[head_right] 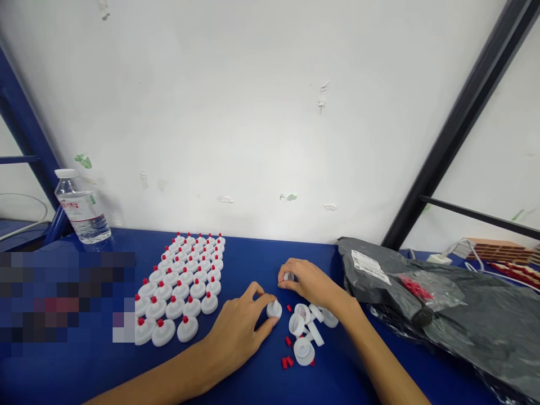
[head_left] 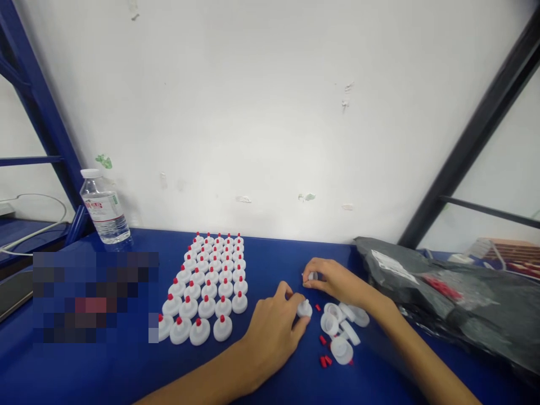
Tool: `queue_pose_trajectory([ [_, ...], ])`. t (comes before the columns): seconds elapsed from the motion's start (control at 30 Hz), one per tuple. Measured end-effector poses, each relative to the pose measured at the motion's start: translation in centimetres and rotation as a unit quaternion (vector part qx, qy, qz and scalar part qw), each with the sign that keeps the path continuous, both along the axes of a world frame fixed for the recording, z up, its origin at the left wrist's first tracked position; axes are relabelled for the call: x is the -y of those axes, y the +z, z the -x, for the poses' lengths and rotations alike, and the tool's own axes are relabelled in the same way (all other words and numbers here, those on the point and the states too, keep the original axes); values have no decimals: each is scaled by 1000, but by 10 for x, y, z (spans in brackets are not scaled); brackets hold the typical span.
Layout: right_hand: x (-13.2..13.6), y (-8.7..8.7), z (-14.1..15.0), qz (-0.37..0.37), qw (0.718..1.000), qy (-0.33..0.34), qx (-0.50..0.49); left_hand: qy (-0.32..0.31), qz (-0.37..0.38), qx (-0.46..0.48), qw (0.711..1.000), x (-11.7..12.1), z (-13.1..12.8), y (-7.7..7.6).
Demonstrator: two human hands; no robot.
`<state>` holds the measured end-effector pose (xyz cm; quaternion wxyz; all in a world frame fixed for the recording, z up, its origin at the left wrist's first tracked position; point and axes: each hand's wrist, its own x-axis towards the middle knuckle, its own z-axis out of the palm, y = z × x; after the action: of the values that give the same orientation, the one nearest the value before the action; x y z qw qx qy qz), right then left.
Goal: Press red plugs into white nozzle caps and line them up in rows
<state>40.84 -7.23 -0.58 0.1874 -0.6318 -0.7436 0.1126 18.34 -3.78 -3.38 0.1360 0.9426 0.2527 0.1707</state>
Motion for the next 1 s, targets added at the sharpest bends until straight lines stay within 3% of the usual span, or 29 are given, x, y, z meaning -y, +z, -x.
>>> queue_pose_trajectory([
  [0.23,4,10,9,-29,997,2,-66,14,4,-7,1000,1,0,-1],
  [0.43,7,27,16,-32,982,-20,-187,31,12,-8,999,1,0,1],
  [0.77,14,39,26,-12,979,3,-205,56,130,148,979,-7,-2,1],
  [1.0,15,41,27,-8,978,3,-209,57,130,150,978,-7,-3,0],
])
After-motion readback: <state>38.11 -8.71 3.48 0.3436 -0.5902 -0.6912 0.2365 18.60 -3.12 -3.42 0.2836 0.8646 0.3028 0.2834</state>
